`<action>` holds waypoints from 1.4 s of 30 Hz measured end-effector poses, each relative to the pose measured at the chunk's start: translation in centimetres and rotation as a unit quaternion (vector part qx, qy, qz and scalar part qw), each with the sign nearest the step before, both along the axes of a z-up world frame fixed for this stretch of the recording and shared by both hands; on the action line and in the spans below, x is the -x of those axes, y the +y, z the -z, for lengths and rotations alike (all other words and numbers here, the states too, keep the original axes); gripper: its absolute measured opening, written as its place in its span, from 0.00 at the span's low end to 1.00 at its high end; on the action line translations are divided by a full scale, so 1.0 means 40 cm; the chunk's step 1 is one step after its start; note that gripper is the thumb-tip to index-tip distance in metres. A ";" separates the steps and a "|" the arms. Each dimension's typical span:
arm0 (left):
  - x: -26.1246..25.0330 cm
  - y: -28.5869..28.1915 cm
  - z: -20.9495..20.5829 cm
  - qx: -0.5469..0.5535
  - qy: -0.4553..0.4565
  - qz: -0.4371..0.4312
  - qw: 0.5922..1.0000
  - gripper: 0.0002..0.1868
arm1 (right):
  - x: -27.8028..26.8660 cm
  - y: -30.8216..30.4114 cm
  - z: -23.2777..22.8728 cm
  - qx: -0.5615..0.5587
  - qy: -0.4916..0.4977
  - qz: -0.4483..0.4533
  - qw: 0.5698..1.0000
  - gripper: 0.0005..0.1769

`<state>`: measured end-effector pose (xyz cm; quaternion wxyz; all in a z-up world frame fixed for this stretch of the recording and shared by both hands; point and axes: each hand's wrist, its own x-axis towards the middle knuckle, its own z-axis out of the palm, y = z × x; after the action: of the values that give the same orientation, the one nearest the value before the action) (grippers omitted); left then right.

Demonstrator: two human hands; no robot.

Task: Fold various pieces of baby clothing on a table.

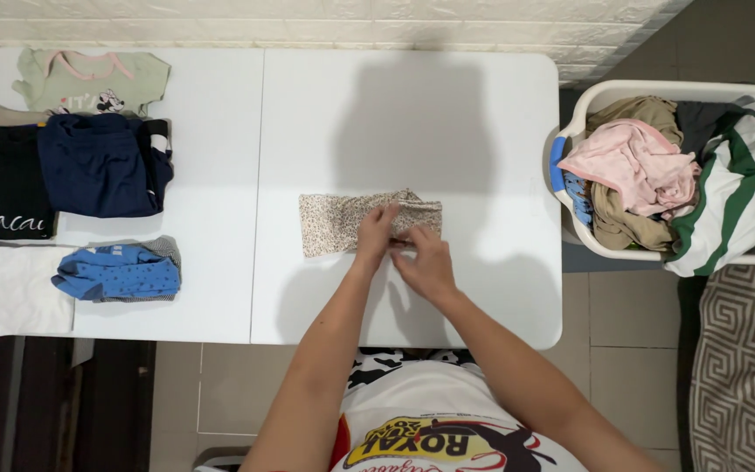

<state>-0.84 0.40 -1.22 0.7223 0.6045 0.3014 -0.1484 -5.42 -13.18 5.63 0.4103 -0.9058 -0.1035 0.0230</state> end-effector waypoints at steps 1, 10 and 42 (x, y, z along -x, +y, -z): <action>-0.002 0.002 0.074 -0.001 -0.001 -0.002 1.000 0.27 | 0.008 -0.009 0.011 -0.001 -0.001 -0.002 1.000 0.18; 0.038 -0.017 0.009 -0.198 -0.029 0.094 0.975 0.18 | 0.004 -0.081 0.072 0.062 -0.098 0.000 0.993 0.29; 0.009 0.098 -0.105 -0.065 -0.151 0.077 0.983 0.18 | -0.027 0.011 -0.084 -0.204 0.101 0.030 0.973 0.06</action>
<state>-1.21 4.30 2.98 0.7048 0.6872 0.1510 -0.0906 -4.33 -12.74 8.97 0.5952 -0.7987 -0.0367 0.0808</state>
